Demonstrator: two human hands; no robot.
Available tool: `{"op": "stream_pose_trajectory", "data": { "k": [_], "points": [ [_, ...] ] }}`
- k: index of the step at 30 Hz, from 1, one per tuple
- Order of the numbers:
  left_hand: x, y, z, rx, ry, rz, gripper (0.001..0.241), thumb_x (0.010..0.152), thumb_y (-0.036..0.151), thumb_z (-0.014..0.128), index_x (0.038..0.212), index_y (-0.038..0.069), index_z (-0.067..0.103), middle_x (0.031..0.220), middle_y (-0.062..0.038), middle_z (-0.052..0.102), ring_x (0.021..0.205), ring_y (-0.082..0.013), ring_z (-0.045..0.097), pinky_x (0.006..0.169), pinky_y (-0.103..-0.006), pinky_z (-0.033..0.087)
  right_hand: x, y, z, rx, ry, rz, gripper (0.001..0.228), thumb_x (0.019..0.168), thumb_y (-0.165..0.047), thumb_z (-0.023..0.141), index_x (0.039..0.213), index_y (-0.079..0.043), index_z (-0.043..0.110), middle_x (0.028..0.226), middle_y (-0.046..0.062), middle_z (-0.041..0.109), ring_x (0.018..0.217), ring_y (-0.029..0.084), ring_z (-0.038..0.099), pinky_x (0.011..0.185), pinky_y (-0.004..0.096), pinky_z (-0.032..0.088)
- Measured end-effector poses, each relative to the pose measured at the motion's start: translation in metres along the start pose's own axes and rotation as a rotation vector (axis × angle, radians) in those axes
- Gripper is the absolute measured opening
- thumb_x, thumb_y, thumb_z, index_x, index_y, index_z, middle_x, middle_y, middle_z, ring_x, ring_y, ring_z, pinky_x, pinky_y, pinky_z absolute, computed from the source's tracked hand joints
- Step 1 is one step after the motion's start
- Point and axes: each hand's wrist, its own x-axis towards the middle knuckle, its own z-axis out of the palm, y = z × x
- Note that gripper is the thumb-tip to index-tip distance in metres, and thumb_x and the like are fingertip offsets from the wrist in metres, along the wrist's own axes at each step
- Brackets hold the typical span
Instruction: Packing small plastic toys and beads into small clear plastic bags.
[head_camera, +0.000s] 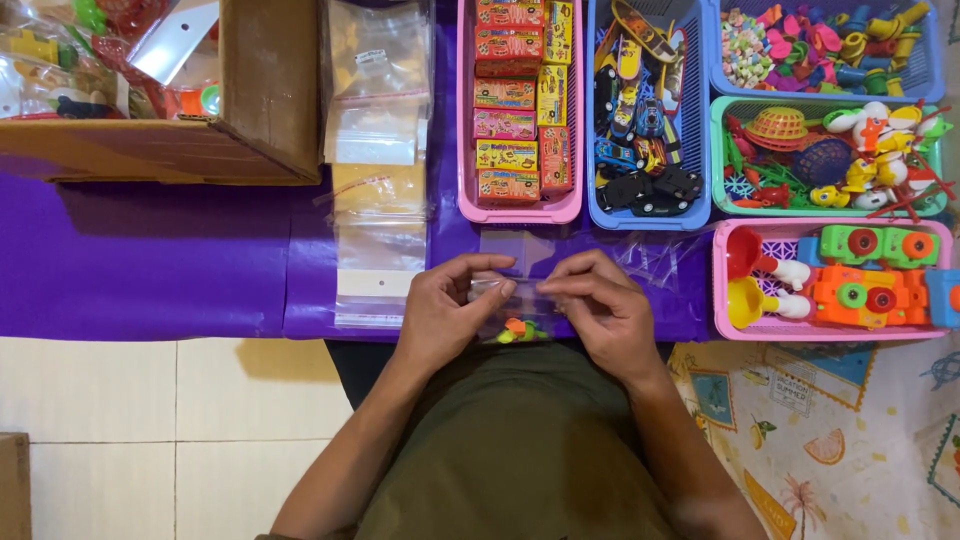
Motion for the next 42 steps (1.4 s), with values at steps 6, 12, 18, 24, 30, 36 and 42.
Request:
{"op": "stream_pose_trajectory", "data": {
  "k": [6,12,18,24,30,36,42],
  "points": [
    [-0.001,0.008,0.005,0.024,-0.018,0.021,0.030,0.084,0.004,0.080,0.114,0.002,0.076,0.085,-0.013,0.079,0.077,-0.0116,0.071,0.068,-0.0278,0.063,-0.010,0.014,0.004,0.267,-0.017,0.225,0.059,0.090,-0.014,0.074,0.142,0.003,0.053,0.115,0.017,0.071,0.102,0.017,0.063,0.084,0.027,0.051],
    [-0.003,0.007,0.006,0.044,-0.033,0.050,0.033,0.082,0.004,0.082,0.115,0.004,0.077,0.083,-0.011,0.079,0.075,-0.0096,0.071,0.069,-0.0272,0.062,0.000,-0.001,0.015,0.145,0.054,0.417,0.033,0.081,-0.004,0.085,0.113,-0.002,0.077,0.090,0.010,0.078,0.085,0.010,0.068,0.077,0.025,0.059],
    [-0.001,0.008,-0.005,0.068,-0.037,0.070,0.035,0.083,0.003,0.081,0.117,0.005,0.075,0.082,-0.011,0.080,0.073,-0.0092,0.071,0.069,-0.0260,0.061,-0.003,0.005,-0.001,0.165,0.117,0.484,0.026,0.085,0.000,0.079,0.111,-0.001,0.077,0.084,0.009,0.076,0.080,0.008,0.067,0.076,0.023,0.057],
    [-0.004,0.017,-0.004,0.090,-0.038,0.036,0.037,0.083,0.002,0.080,0.120,0.007,0.075,0.082,-0.010,0.080,0.072,-0.0090,0.070,0.071,-0.0244,0.059,-0.009,0.003,-0.006,0.203,0.142,0.506,0.026,0.091,-0.003,0.073,0.118,0.001,0.074,0.089,0.015,0.079,0.086,0.015,0.073,0.078,0.025,0.058],
    [-0.006,0.022,0.000,0.112,-0.050,0.052,0.038,0.082,0.003,0.082,0.119,0.007,0.075,0.081,-0.011,0.081,0.072,-0.0100,0.071,0.071,-0.0257,0.059,-0.004,-0.004,-0.011,0.237,0.052,0.426,0.045,0.087,-0.004,0.075,0.130,0.001,0.065,0.096,0.018,0.079,0.090,0.016,0.074,0.084,0.028,0.059],
    [-0.007,0.032,0.004,0.155,-0.073,0.055,0.038,0.082,0.001,0.081,0.119,0.009,0.076,0.082,-0.011,0.082,0.071,-0.0109,0.073,0.071,-0.0249,0.059,0.000,-0.006,-0.001,0.189,0.074,0.466,0.032,0.081,0.000,0.082,0.113,0.000,0.075,0.082,0.011,0.080,0.078,0.010,0.071,0.077,0.025,0.060],
    [-0.008,0.027,-0.004,0.092,-0.079,0.033,0.044,0.079,-0.002,0.081,0.122,0.005,0.073,0.083,-0.013,0.081,0.071,-0.0106,0.071,0.073,-0.0246,0.059,-0.007,-0.004,-0.018,0.172,0.081,0.468,0.024,0.088,0.000,0.076,0.112,0.002,0.075,0.082,0.015,0.080,0.078,0.013,0.072,0.077,0.027,0.060]
  ]
}}
